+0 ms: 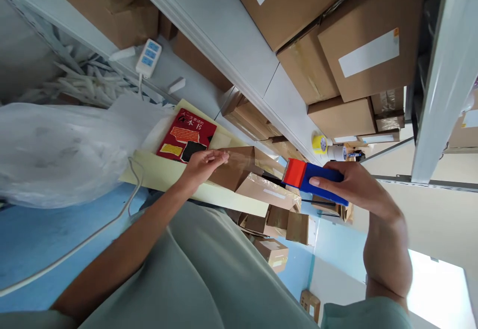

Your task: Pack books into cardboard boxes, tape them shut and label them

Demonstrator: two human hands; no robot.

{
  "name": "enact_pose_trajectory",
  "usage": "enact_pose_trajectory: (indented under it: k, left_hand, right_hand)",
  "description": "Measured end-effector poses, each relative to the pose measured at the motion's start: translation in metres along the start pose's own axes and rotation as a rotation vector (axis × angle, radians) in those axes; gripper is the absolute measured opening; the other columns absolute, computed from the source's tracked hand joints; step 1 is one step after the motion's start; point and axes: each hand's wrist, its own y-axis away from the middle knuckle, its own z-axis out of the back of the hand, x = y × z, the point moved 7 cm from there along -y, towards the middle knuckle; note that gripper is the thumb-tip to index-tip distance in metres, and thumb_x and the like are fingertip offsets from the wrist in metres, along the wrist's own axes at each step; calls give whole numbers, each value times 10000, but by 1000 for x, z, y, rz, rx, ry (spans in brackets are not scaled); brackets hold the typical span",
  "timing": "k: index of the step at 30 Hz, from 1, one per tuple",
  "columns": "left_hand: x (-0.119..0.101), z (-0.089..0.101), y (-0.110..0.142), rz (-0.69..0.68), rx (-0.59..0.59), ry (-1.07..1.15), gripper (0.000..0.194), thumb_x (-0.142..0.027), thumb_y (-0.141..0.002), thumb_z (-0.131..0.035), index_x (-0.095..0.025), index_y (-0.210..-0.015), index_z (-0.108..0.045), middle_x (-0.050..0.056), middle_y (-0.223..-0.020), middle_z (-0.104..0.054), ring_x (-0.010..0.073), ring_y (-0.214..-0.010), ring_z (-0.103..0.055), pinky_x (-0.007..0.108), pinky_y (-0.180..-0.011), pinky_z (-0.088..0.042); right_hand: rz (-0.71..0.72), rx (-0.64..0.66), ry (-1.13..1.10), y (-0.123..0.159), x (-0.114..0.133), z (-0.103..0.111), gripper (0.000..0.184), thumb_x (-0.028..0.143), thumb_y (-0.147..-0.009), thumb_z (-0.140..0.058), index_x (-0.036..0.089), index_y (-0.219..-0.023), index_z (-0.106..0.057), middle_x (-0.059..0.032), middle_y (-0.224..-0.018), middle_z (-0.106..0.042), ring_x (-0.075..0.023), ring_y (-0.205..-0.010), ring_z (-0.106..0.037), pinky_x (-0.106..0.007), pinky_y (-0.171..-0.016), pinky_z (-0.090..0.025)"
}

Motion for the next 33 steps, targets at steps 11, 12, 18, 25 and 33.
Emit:
enact_pose_trajectory:
  k: [11, 12, 18, 25, 33]
  left_hand:
    - [39, -30, -11, 1, 33, 3, 609, -788, -678, -866, -223, -898, -816, 97, -1006, -858, 280, -1002, -775, 373, -900, -609]
    - [42, -31, -10, -10, 27, -44, 578, -773, -717, -839, -227, -904, -821, 90, -990, -857, 272, -974, -773, 359, -874, -601]
    - [44, -37, 0, -111, -57, -286, 437, -640, -904, -707, -221, -967, -815, 74, -946, -843, 249, -844, -748, 341, -806, -557]
    - [31, -43, 6, -371, -115, -497, 321, -515, -1030, -657, -217, -1034, -776, 97, -1075, -798, 269, -999, -743, 380, -945, -572]
    - [43, -32, 4, -397, -149, -394, 403, -454, -960, -743, -207, -1273, -686, 102, -1212, -738, 230, -945, -746, 407, -952, -638]
  right_hand:
    - [9, -46, -9, -9, 39, -8, 533, 725, -949, -772, 247, -716, -731, 10, -540, -647, -129, -426, -561, -266, -397, -330]
    - [9, -54, -6, -10, 39, -9, 539, 731, -946, -770, 247, -712, -731, 11, -537, -642, -127, -426, -556, -266, -398, -327]
    - [-74, -46, 42, -13, 35, -15, 617, 823, -907, -728, 236, -716, -734, 11, -551, -636, -134, -477, -578, -276, -442, -341]
    - [-229, 30, 85, -8, 32, -22, 706, 915, -852, -679, 227, -695, -681, 2, -599, -639, -138, -539, -565, -294, -512, -345]
    - [-296, 63, 60, -2, 26, -28, 699, 917, -860, -673, 224, -814, -747, -16, -655, -690, -156, -576, -607, -303, -549, -370]
